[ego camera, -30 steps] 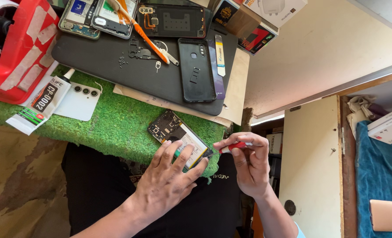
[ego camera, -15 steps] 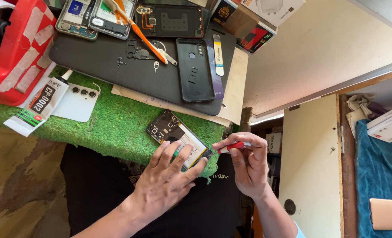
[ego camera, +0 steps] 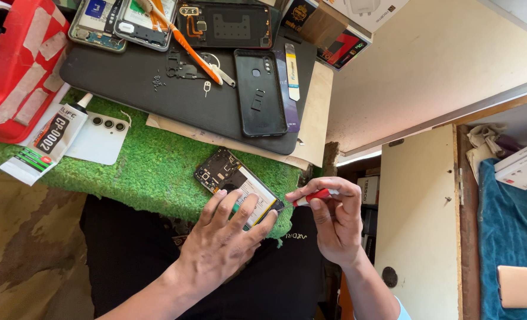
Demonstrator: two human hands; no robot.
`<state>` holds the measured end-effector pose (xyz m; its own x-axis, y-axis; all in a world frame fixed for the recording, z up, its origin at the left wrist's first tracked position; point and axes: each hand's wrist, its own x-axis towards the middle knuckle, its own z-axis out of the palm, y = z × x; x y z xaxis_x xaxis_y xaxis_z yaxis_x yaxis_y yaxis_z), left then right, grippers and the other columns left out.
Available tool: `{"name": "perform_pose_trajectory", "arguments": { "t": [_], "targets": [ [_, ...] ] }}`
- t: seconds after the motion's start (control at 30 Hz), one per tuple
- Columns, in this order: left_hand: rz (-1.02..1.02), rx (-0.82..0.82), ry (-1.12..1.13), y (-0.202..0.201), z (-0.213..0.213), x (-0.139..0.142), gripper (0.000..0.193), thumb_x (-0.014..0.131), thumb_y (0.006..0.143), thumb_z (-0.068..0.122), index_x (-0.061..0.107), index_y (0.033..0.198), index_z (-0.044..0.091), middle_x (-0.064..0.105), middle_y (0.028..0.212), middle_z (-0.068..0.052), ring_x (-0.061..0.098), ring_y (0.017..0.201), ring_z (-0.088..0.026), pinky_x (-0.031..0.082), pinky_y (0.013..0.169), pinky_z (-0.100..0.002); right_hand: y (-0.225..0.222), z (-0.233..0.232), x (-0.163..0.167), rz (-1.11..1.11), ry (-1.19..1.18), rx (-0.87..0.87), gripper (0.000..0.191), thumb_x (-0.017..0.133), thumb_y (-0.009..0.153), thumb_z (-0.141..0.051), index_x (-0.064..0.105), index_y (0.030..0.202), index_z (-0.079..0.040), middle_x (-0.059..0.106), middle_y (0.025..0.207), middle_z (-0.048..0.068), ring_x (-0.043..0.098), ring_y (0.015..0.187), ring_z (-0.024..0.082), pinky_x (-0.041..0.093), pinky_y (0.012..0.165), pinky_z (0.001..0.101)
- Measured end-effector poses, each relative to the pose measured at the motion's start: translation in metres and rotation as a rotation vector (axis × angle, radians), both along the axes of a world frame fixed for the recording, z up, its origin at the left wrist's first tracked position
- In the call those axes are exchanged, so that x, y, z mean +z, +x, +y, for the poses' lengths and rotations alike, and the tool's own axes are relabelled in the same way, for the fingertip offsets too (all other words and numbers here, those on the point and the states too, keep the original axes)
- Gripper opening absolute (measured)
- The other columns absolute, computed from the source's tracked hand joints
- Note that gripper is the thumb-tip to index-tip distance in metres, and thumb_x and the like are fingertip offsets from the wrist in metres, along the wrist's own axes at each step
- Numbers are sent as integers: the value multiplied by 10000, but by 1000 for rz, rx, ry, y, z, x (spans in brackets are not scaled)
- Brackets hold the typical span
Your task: The person uses a screwdriver to remove screws from a disassembled smartphone, then places the back cover onto the device and presses the edges to secure it.
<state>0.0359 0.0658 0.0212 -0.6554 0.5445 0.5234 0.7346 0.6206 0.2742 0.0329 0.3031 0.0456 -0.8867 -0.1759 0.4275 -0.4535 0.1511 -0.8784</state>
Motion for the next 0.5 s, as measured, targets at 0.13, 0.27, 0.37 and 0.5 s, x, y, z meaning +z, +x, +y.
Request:
{"name": "perform_pose_trajectory", "arguments": {
  "t": [0.13, 0.27, 0.37, 0.5],
  "targets": [
    [1, 0, 18, 0, 0, 0, 591, 767, 834, 247, 570, 1390, 208, 469, 1324, -113, 445, 1280, -319, 331, 1157, -500, 1, 0, -1, -29, -9, -11, 303, 470, 1075, 75, 387, 1347, -27, 570, 1227, 148, 729, 1099, 261, 634, 957, 381],
    [-3, 0, 19, 0, 0, 0, 595, 765, 829, 240, 568, 1389, 208, 476, 1327, -112, 452, 1278, -318, 334, 1157, -500, 0, 1, -3, -20, 9, -16, 296, 469, 1072, 81, 391, 1337, -24, 572, 1219, 150, 729, 1094, 260, 629, 953, 376],
    [-3, 3, 24, 0, 1, 0, 586, 764, 836, 240, 569, 1388, 209, 480, 1328, -109, 455, 1277, -314, 334, 1159, -500, 0, 2, -4, -24, -6, -6, 305, 474, 1070, 89, 387, 1338, -27, 567, 1223, 150, 729, 1100, 260, 628, 959, 372],
    [1, 3, 0, 1, 0, 1, 587, 763, 836, 242, 571, 1389, 196, 483, 1322, -117, 452, 1280, -324, 330, 1155, -507, 1, -1, -2, 20, 0, 17, 329, 508, 1083, 70, 388, 1373, -27, 581, 1216, 144, 727, 1101, 250, 630, 982, 370]
  ]
}}
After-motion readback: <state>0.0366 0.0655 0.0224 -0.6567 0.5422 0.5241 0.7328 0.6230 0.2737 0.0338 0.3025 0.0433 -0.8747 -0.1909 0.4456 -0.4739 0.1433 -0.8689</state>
